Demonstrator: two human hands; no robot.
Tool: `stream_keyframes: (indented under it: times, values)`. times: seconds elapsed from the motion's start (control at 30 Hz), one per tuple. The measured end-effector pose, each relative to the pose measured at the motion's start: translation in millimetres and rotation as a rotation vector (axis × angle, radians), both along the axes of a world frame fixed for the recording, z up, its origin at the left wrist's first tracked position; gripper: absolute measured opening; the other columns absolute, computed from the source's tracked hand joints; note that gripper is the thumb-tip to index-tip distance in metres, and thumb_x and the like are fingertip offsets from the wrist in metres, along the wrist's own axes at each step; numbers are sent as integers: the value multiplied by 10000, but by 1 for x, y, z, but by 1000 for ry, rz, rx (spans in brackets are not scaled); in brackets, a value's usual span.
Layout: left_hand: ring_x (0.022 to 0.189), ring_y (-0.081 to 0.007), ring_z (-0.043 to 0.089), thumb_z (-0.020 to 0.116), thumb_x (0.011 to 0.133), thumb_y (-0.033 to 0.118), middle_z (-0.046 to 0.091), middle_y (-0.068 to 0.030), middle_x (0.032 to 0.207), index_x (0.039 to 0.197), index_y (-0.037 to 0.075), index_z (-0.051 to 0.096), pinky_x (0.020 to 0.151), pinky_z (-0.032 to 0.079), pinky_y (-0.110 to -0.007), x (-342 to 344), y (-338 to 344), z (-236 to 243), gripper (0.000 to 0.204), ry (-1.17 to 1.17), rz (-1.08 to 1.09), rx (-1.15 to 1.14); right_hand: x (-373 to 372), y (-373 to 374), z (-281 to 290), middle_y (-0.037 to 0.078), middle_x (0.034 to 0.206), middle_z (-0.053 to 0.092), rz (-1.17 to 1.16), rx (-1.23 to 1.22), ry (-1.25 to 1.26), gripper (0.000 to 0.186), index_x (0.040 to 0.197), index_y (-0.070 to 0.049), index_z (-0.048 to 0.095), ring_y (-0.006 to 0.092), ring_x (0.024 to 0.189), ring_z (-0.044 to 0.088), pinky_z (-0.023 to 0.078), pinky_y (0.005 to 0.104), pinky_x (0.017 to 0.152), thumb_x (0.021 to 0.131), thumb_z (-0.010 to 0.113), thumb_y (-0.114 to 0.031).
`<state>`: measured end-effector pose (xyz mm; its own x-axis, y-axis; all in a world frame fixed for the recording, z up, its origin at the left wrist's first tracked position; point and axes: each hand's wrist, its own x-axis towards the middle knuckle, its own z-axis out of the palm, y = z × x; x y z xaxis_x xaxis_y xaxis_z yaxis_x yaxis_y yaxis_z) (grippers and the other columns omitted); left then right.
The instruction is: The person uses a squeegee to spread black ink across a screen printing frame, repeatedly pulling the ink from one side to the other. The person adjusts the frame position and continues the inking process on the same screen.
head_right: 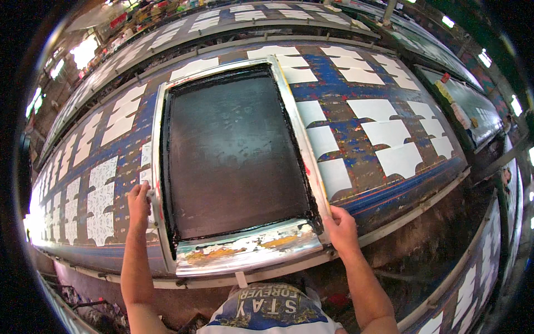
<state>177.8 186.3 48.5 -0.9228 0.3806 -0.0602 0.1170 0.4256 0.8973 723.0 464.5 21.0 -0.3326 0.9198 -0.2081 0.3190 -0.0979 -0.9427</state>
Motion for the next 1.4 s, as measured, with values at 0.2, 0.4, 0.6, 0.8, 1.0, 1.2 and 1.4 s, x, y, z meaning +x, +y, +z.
stream_keyframes:
  times: [0.2,0.4,0.6,0.8,1.0,1.2,1.4]
  values:
    - [629,-70,484,723,1089,399,572,35,727,970,42,712,556,382,-282,97,73,-4,376,0,-6,51,83,75,-16,67,1136,781,-23,5,-49,352,1343,34,735,132,982,699,565,332,900,1010,733,-83]
    - [552,-78,482,720,1080,413,553,27,707,976,65,731,453,368,-285,154,122,-22,364,71,0,40,145,127,-28,83,1208,776,-20,11,-29,362,1362,41,724,151,1040,708,564,333,943,1013,723,-56]
    - [809,-157,625,748,1063,373,717,-99,860,1021,-55,751,746,517,-355,182,146,-24,430,12,-2,8,173,157,-32,108,1277,758,28,-16,-16,390,1425,51,686,177,1129,706,544,349,1021,1045,689,-34]
    - [733,-114,585,747,1063,437,656,-36,806,1014,-11,733,667,482,-321,199,165,-21,451,107,-47,1,189,171,-30,126,1293,762,49,-33,-61,416,1444,62,673,200,1156,715,546,372,1039,1033,677,-4]
    - [877,-214,700,785,1008,500,764,-157,926,1065,-27,755,836,559,-399,202,167,-18,531,160,-51,-79,197,169,-18,149,1308,764,103,-37,-116,453,1475,61,653,213,1169,725,549,381,1045,1027,678,0]
    - [1017,-360,743,786,1000,505,777,-255,1054,1102,-31,749,937,558,-453,204,169,-19,547,195,-61,-196,180,153,16,192,1367,740,155,-50,-388,552,1543,30,594,296,1235,709,541,451,1100,1007,707,-42]
    - [1140,-433,727,730,1029,392,770,-275,1155,1171,-9,740,1007,551,-485,192,167,-42,425,161,-102,-240,146,98,39,204,1432,653,496,816,-441,571,1438,-17,671,422,1361,594,462,557,1188,890,813,-89]
